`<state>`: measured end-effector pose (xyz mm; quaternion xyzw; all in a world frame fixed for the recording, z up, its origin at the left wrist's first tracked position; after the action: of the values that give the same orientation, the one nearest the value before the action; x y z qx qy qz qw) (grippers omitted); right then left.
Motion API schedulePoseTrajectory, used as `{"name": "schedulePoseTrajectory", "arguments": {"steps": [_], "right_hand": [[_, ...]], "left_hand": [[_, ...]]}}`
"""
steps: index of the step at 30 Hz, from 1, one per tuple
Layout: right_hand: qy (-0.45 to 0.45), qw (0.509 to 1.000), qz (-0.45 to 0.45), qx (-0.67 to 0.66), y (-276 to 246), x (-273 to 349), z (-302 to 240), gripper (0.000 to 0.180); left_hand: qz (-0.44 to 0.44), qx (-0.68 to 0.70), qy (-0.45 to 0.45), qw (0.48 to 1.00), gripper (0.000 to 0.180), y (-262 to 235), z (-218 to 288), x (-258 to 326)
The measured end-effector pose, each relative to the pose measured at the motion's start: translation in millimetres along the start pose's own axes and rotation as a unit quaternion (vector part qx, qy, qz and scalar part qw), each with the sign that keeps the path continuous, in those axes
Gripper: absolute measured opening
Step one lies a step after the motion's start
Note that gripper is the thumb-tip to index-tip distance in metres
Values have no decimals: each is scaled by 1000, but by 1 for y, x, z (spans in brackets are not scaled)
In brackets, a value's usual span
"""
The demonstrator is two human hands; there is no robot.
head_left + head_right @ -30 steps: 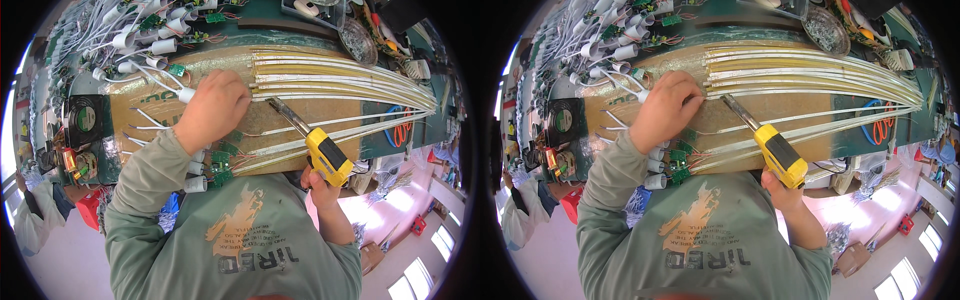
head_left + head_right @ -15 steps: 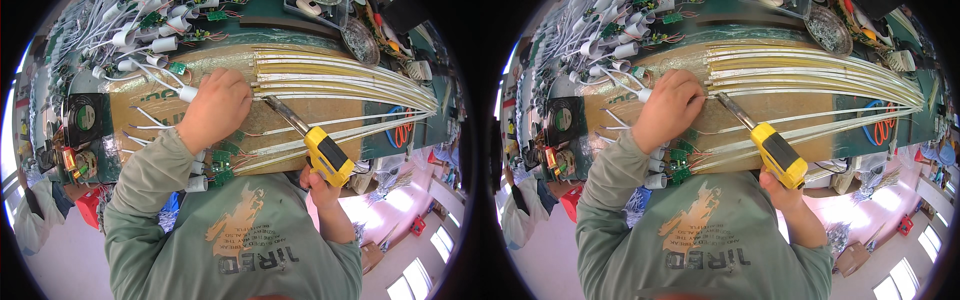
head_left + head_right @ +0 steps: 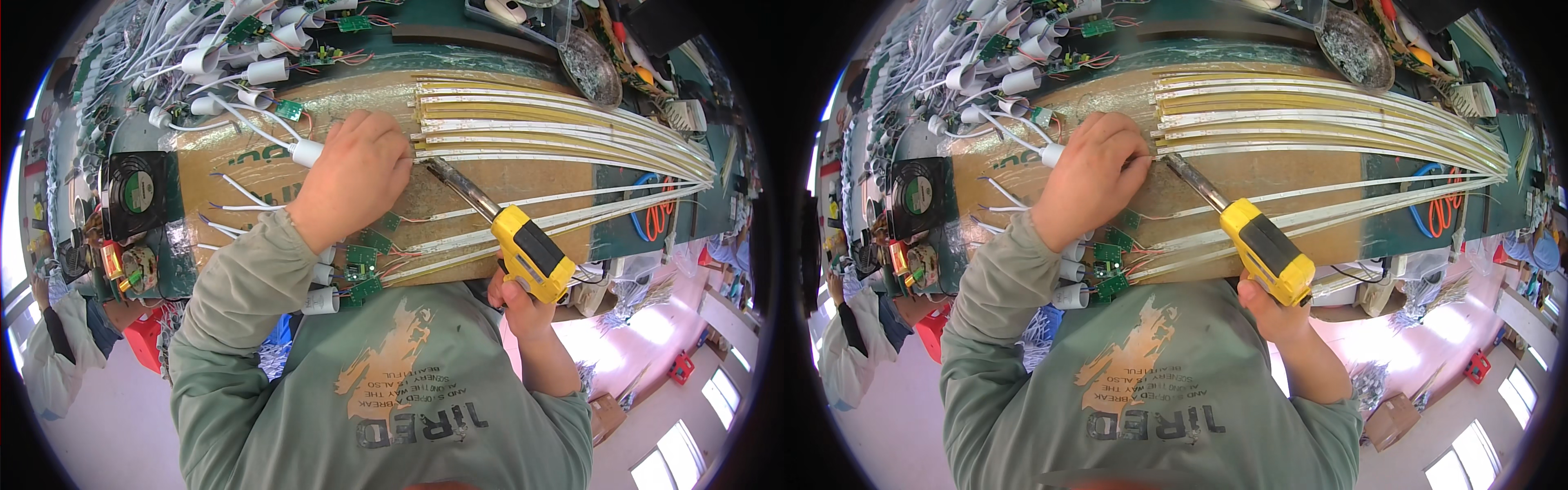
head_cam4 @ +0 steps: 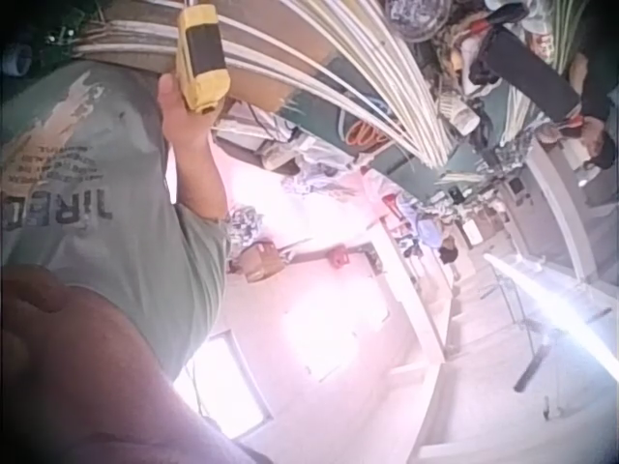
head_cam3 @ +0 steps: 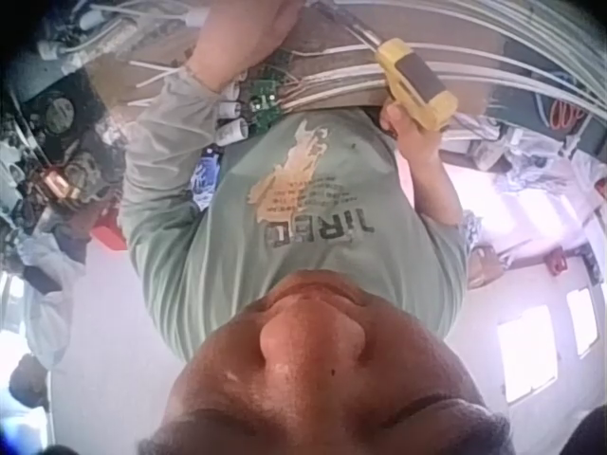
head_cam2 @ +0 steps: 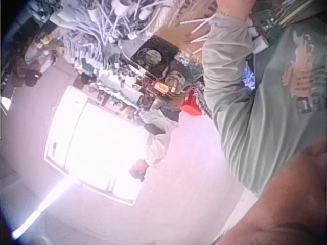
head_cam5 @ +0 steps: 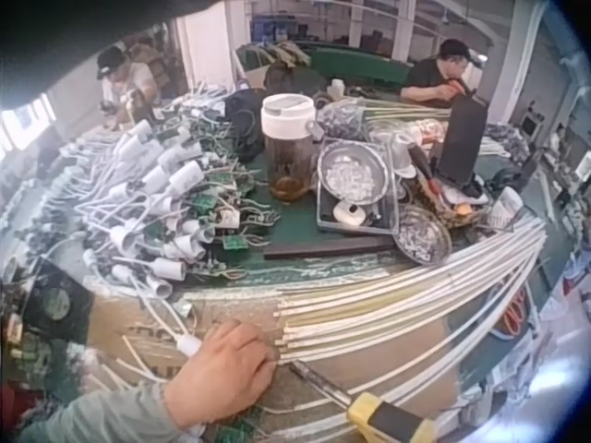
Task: The person solders wires to several LED strips using a soldering iron.
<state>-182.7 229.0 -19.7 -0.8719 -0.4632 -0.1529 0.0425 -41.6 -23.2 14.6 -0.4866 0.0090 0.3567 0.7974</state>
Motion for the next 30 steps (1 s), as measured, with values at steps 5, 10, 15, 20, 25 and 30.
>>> {"name": "schedulePoseTrajectory", "arguments": {"steps": [5,10,15,20,25,30], "right_hand": [[-5,1000,-2,-5,2,0,-3,59],[-14,1000,6,12,0,1,0,60],[-19,1000,2,13,1,1,0,59],[-11,1000,1,-2,2,2,-2,59],[-20,1000,-3,24,2,1,-2,58],[-20,999,1,25,1,1,1,58]], "left_hand": [[-4,14,-9,1000,9,-3,-1,0],[-23,23,-12,999,10,-4,-1,0],[-24,20,-4,1000,11,-4,-3,0],[-25,13,15,999,12,-4,-2,0],[-20,19,20,999,11,-4,-4,0],[-26,16,14,999,9,-3,-4,2]]}}
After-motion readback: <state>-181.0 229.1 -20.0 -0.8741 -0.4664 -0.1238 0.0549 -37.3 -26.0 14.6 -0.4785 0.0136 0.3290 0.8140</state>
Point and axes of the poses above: each hand's wrist, its own x-axis away from the middle knuckle, its own y-axis out of the palm, z = x × y, the point moved 4 cm from there along -x, towards the middle knuckle, and after that the axes turned 9 degrees about z, right-handed, at the moved point
